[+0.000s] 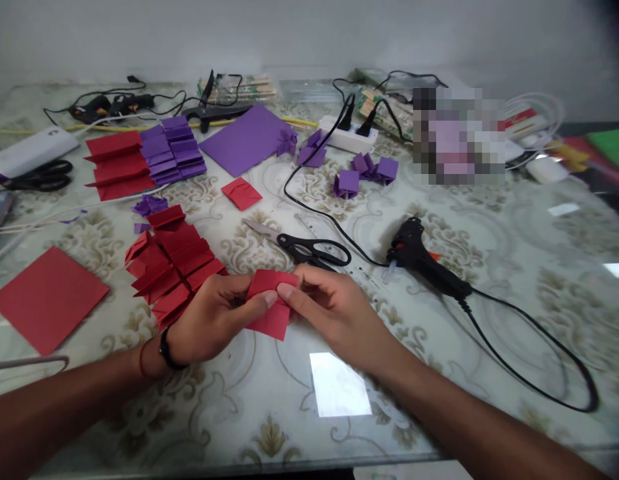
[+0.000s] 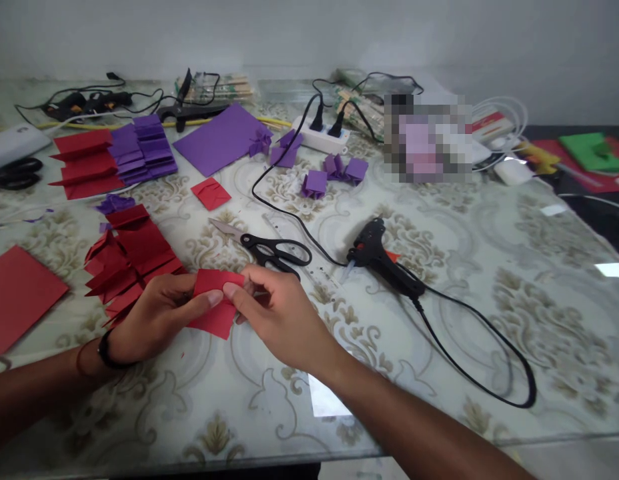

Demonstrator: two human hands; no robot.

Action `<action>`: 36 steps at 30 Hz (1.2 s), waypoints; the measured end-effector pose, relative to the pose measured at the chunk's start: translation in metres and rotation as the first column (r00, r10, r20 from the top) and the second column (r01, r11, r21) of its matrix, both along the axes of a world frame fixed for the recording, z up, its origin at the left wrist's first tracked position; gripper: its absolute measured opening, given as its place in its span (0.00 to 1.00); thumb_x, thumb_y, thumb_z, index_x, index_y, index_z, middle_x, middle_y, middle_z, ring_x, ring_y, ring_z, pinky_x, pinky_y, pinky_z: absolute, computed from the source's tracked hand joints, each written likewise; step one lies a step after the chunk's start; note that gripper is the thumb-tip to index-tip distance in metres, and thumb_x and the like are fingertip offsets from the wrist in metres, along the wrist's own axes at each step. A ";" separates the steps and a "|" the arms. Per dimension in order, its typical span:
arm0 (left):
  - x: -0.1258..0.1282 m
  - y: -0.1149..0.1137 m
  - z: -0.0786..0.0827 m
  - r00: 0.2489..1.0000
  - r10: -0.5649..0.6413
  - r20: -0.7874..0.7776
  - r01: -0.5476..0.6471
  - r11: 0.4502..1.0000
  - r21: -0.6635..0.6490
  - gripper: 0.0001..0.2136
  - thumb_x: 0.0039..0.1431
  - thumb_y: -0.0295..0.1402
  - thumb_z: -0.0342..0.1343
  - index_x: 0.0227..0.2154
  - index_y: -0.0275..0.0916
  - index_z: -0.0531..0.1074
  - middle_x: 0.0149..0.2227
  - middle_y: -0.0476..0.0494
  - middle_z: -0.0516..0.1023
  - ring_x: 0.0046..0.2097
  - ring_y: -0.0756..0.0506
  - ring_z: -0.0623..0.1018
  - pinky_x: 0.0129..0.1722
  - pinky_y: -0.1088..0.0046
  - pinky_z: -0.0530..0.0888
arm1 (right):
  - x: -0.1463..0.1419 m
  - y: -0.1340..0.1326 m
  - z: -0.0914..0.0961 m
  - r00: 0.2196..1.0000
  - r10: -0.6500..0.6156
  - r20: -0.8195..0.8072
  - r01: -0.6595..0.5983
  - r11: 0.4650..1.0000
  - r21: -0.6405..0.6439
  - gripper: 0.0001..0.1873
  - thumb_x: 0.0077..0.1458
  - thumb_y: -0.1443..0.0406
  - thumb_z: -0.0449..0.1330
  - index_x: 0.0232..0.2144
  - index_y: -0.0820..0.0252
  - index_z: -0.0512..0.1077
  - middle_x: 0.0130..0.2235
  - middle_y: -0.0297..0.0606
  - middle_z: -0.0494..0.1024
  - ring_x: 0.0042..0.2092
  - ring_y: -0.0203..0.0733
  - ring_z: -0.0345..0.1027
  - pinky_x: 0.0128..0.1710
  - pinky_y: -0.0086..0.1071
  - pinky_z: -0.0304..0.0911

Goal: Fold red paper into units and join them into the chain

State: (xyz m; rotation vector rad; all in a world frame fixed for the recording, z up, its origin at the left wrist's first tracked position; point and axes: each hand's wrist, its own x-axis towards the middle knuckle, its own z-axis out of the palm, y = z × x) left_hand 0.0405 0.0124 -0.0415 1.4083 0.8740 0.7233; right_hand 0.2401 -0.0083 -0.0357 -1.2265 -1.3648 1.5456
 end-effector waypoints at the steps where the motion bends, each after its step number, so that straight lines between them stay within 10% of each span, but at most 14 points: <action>1: -0.001 0.000 0.000 1.000 -0.014 -0.004 0.014 1.000 -0.006 0.14 0.67 0.41 0.59 0.33 0.35 0.80 0.28 0.46 0.77 0.29 0.49 0.71 0.28 0.74 0.70 | 0.000 0.000 0.000 1.000 -0.009 0.007 0.009 1.000 0.008 0.23 0.62 0.49 0.66 0.25 0.57 0.66 0.25 0.28 0.67 0.28 0.35 0.65 0.29 0.28 0.66; 9: -0.006 0.001 -0.001 0.998 0.007 -0.062 -0.002 0.997 0.081 0.22 0.72 0.38 0.53 0.20 0.39 0.59 0.22 0.55 0.51 0.24 0.52 0.51 0.21 0.74 0.55 | 0.003 0.003 0.001 1.000 -0.014 0.026 0.014 1.000 0.013 0.24 0.61 0.48 0.66 0.25 0.57 0.68 0.25 0.31 0.71 0.28 0.36 0.65 0.29 0.29 0.64; 22: -0.004 -0.002 0.001 0.990 0.080 -0.117 -0.063 0.988 0.143 0.23 0.75 0.40 0.49 0.22 0.40 0.53 0.22 0.54 0.50 0.24 0.52 0.51 0.21 0.73 0.54 | 0.003 0.005 0.004 0.999 -0.008 0.042 0.007 1.000 0.028 0.22 0.61 0.50 0.67 0.26 0.58 0.68 0.26 0.31 0.72 0.30 0.36 0.65 0.31 0.30 0.61; 36: -0.002 -0.001 -0.006 0.999 0.041 -0.001 -0.041 0.999 0.004 0.10 0.67 0.37 0.61 0.40 0.35 0.82 0.34 0.43 0.84 0.33 0.48 0.79 0.33 0.76 0.77 | 0.005 0.001 0.005 0.977 0.064 0.201 -0.092 0.986 0.137 0.15 0.67 0.59 0.60 0.29 0.58 0.68 0.30 0.33 0.74 0.31 0.37 0.66 0.31 0.30 0.61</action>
